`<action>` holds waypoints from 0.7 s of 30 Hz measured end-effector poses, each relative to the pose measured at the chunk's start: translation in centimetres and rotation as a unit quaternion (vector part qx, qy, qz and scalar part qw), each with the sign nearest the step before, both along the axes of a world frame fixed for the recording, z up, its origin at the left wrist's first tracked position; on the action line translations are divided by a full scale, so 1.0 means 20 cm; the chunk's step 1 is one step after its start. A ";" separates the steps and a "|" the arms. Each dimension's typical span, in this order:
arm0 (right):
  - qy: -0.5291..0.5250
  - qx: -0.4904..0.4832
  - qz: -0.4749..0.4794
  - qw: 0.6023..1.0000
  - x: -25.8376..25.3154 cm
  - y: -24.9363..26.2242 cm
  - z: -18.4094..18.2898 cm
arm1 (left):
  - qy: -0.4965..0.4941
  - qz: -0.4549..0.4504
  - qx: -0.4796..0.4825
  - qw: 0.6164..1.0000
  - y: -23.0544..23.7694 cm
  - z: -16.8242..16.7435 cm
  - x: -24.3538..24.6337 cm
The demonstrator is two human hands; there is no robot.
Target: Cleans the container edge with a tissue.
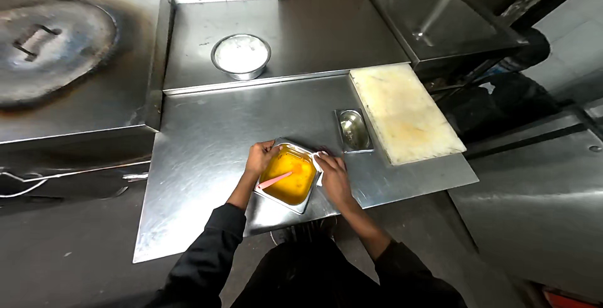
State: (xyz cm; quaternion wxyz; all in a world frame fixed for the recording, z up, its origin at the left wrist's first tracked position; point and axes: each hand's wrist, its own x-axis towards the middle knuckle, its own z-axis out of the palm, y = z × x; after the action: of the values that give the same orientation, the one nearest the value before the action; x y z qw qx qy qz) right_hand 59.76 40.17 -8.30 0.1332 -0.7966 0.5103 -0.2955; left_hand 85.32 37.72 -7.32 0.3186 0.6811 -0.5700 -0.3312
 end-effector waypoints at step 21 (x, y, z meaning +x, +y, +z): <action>0.043 0.057 -0.036 0.997 0.06 0.28 0.13 | 0.007 0.009 0.013 1.000 0.04 0.02 0.00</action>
State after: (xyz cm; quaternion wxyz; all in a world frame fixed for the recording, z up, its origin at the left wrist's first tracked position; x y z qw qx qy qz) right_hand 60.98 45.77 -5.61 0.1452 -0.7812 0.5596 -0.2357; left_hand 85.26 38.60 -6.85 0.3162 0.6878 -0.5576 -0.3405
